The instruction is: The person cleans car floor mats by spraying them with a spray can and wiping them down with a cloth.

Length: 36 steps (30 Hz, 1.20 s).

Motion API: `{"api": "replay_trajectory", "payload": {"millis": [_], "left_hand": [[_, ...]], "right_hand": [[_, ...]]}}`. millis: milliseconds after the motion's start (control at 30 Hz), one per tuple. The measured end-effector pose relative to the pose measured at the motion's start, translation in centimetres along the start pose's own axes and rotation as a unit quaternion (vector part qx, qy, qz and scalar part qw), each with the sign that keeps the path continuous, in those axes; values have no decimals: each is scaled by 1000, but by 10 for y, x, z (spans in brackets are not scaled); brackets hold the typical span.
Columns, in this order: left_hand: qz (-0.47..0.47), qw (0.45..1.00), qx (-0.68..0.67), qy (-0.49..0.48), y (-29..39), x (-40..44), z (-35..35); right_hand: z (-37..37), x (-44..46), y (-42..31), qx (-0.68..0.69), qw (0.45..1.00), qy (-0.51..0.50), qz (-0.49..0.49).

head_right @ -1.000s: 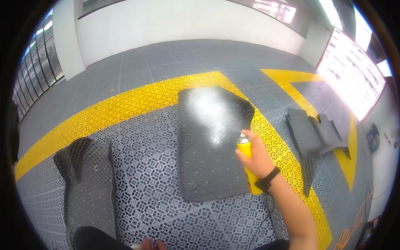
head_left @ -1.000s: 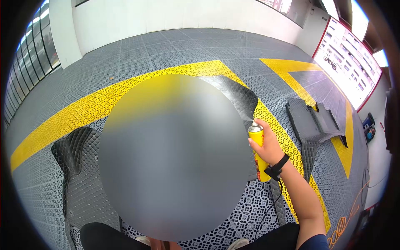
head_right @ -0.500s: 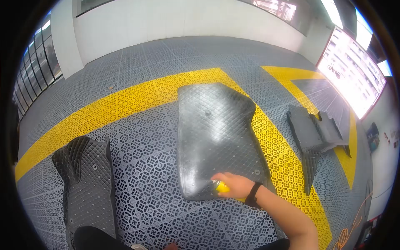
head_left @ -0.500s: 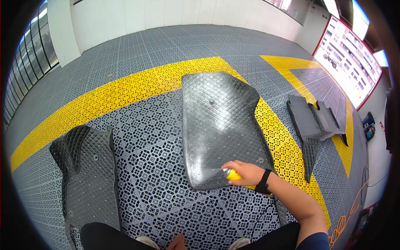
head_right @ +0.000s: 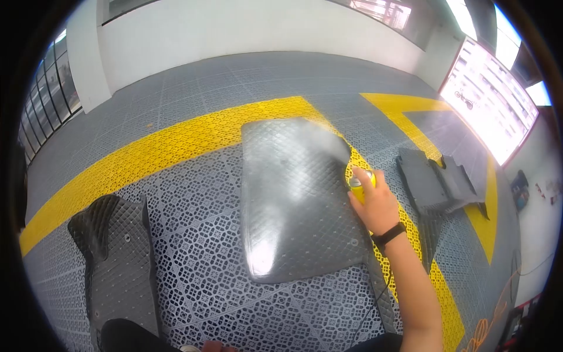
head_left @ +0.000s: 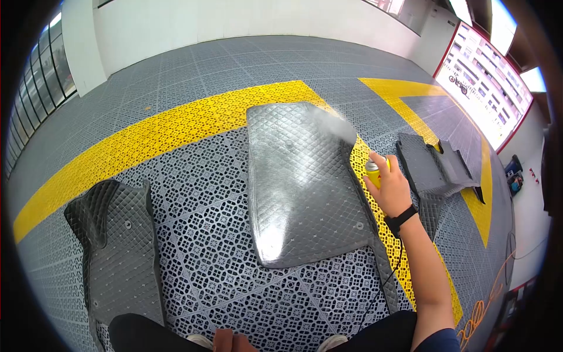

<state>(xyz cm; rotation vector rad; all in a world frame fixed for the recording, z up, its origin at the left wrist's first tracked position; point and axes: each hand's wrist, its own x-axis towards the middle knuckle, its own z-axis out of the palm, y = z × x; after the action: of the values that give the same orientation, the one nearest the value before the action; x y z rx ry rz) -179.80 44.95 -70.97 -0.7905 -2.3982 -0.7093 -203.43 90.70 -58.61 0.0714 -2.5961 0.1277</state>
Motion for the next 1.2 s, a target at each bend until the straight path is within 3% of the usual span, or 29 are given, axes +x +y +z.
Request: {"api": "replay_trajectory", "payload": {"millis": [267,333,500,567,600,633,700,733,767,800,833,933,967,1033,1100,1133,1200], "left_hand": [[17,999,-23,-27,-15,12,1],[25,998,-40,-45,-21,18,0],[56,976,-168,-126,-46,54,-7],[62,910,-345,-222,-62,78,-12],[45,842,-456,-284,-70,92,-12],[16,747,-567,-346,-77,107,-11],[-60,494,-734,-463,-85,135,-3],[-42,440,-743,-502,-90,143,9],[5,431,-723,-539,-95,151,25],[165,567,-606,-533,-106,150,50],[170,560,-605,-539,-116,144,70],[232,610,-517,-553,-130,132,117],[215,621,-398,-640,-126,141,130],[208,617,-265,-711,-135,134,172],[388,677,-219,-586,-159,77,229],[393,673,-222,-586,-156,69,239],[490,624,-233,-562,-143,50,258]], "right_hand": [[7,-33,33,-76,990,-96,69],[6,-43,29,-127,970,-193,71],[-28,-69,12,-95,937,-306,139],[-53,-84,9,52,918,-384,82],[-70,-86,0,88,906,-411,50],[-82,-93,-7,106,902,-415,51],[-106,-107,-26,120,901,-413,57],[-119,-113,-37,120,903,-408,65],[-132,-118,-47,108,910,-395,64],[-144,-122,-57,96,917,-382,63],[-155,-126,-66,116,925,-355,70],[-179,-145,-86,159,943,-274,100],[-187,-147,-94,151,944,-271,110],[-197,-152,-105,135,950,-256,121],[-200,-162,-113,97,958,-242,120],[-202,-167,-118,93,958,-242,126],[-206,-175,-127,51,955,-258,137]]}}
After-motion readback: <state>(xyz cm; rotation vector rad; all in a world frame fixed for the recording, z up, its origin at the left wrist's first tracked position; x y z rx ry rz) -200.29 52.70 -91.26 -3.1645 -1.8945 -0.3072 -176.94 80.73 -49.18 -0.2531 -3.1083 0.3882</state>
